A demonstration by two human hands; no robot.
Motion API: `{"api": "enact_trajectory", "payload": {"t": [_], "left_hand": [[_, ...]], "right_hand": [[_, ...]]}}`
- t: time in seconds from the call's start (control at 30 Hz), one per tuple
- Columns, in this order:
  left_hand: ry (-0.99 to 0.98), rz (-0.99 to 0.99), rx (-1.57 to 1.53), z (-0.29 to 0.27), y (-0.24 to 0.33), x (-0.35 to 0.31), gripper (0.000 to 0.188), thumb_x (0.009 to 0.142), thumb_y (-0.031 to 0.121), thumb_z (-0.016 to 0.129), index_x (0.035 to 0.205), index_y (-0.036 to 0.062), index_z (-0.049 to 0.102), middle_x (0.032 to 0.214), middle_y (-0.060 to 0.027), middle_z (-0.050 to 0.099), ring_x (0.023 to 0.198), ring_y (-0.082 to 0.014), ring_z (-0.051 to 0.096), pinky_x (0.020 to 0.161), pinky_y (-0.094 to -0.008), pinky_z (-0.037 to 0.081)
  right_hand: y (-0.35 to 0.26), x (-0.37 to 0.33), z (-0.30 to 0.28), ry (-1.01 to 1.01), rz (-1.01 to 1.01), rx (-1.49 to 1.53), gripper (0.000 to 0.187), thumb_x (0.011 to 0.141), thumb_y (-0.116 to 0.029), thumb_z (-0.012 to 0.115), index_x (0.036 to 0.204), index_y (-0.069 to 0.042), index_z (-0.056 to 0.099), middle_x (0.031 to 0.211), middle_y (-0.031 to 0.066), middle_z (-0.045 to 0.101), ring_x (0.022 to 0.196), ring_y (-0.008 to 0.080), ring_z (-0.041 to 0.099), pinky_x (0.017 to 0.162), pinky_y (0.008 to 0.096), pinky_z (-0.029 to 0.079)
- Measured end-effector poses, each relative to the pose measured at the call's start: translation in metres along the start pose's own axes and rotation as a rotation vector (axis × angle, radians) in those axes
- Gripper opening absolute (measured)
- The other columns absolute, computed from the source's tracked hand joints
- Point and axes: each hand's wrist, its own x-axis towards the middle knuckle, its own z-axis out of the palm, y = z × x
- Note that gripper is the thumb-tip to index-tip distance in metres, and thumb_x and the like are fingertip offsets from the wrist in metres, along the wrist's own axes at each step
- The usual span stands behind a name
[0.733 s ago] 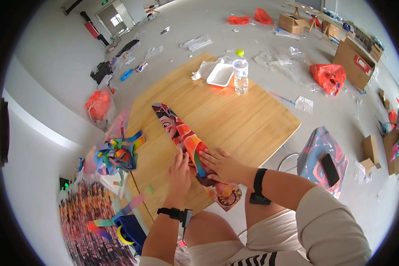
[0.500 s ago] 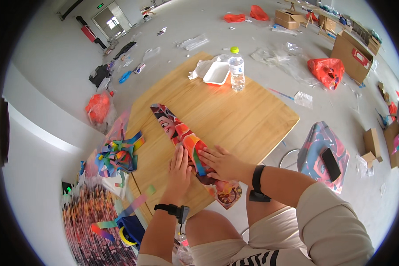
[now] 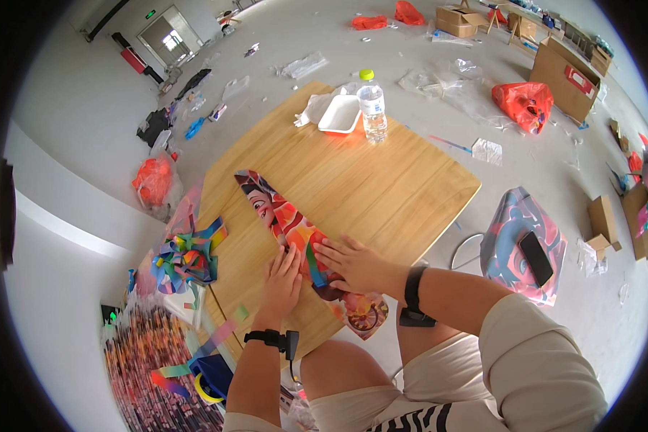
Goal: The recorder folds a patterned kite on a table and places it in a plastic sleeve.
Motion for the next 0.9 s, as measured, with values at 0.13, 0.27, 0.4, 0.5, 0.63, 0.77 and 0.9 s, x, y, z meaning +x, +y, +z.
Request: {"api": "enact_trajectory", "payload": {"t": [0.13, 0.27, 0.4, 0.5, 0.63, 0.77, 0.9], "left_hand": [[0.000, -0.047, -0.042, 0.004, 0.006, -0.009, 0.055, 0.104, 0.022, 0.048, 0.157, 0.0075, 0.044, 0.166, -0.0082, 0.040, 0.154, -0.0325, 0.034, 0.123, -0.0494, 0.027], [0.056, -0.063, -0.056, 0.005, 0.010, -0.013, 0.054, 0.105, 0.022, 0.045, 0.157, 0.0071, 0.044, 0.165, -0.0096, 0.041, 0.153, -0.0324, 0.036, 0.123, -0.0479, 0.028], [0.104, -0.065, -0.078, 0.006, 0.011, -0.013, 0.053, 0.104, 0.020, 0.047, 0.156, 0.0088, 0.047, 0.164, -0.0084, 0.043, 0.152, -0.0321, 0.038, 0.122, -0.0477, 0.029], [0.119, -0.072, -0.086, 0.006, 0.009, -0.012, 0.053, 0.102, 0.017, 0.050, 0.155, 0.0104, 0.049, 0.163, -0.0067, 0.044, 0.151, -0.0311, 0.039, 0.122, -0.0470, 0.031], [0.153, -0.090, -0.098, 0.018, 0.003, -0.021, 0.052, 0.101, 0.015, 0.051, 0.153, 0.0121, 0.051, 0.163, -0.0046, 0.045, 0.151, -0.0286, 0.040, 0.121, -0.0460, 0.032], [0.174, -0.094, -0.068, 0.014, 0.005, -0.021, 0.052, 0.101, 0.016, 0.052, 0.153, 0.0132, 0.051, 0.162, -0.0028, 0.046, 0.150, -0.0254, 0.041, 0.121, -0.0448, 0.033], [0.172, -0.100, -0.065, 0.009, 0.008, -0.020, 0.052, 0.101, 0.017, 0.052, 0.153, 0.0138, 0.051, 0.162, -0.0021, 0.046, 0.151, -0.0242, 0.040, 0.122, -0.0445, 0.034]], "right_hand": [[-0.001, 0.001, -0.002, -0.017, 0.003, -0.016, 0.081, 0.099, -0.052, 0.057, 0.163, -0.008, 0.033, 0.173, 0.0083, 0.025, 0.160, 0.0217, 0.023, 0.128, 0.0503, 0.017], [-0.002, 0.002, -0.005, -0.009, -0.013, 0.014, 0.081, 0.100, -0.052, 0.057, 0.163, -0.007, 0.033, 0.173, 0.0096, 0.026, 0.160, 0.0228, 0.022, 0.128, 0.0497, 0.017], [0.009, -0.002, -0.023, -0.010, -0.013, 0.330, 0.078, 0.096, -0.033, 0.063, 0.162, -0.005, 0.032, 0.172, 0.0113, 0.027, 0.158, 0.0263, 0.026, 0.127, 0.0502, 0.020], [0.018, -0.019, -0.046, -0.120, -0.001, 0.489, 0.082, 0.090, -0.019, 0.068, 0.162, -0.005, 0.032, 0.171, 0.0135, 0.028, 0.157, 0.0287, 0.030, 0.126, 0.0503, 0.023], [0.006, -0.048, -0.069, -0.298, -0.145, 0.214, 0.089, 0.081, -0.016, 0.074, 0.161, -0.006, 0.035, 0.169, 0.0156, 0.031, 0.156, 0.0302, 0.032, 0.123, 0.0513, 0.027], [-0.016, -0.052, -0.081, -0.333, -0.232, 0.110, 0.088, 0.080, -0.017, 0.076, 0.159, -0.010, 0.039, 0.168, 0.0123, 0.034, 0.155, 0.0316, 0.034, 0.121, 0.0536, 0.032], [-0.013, -0.051, -0.057, -0.205, -0.457, -0.033, 0.069, 0.091, -0.013, 0.066, 0.156, -0.014, 0.043, 0.166, 0.0074, 0.039, 0.151, 0.0312, 0.039, 0.119, 0.0528, 0.037]]}}
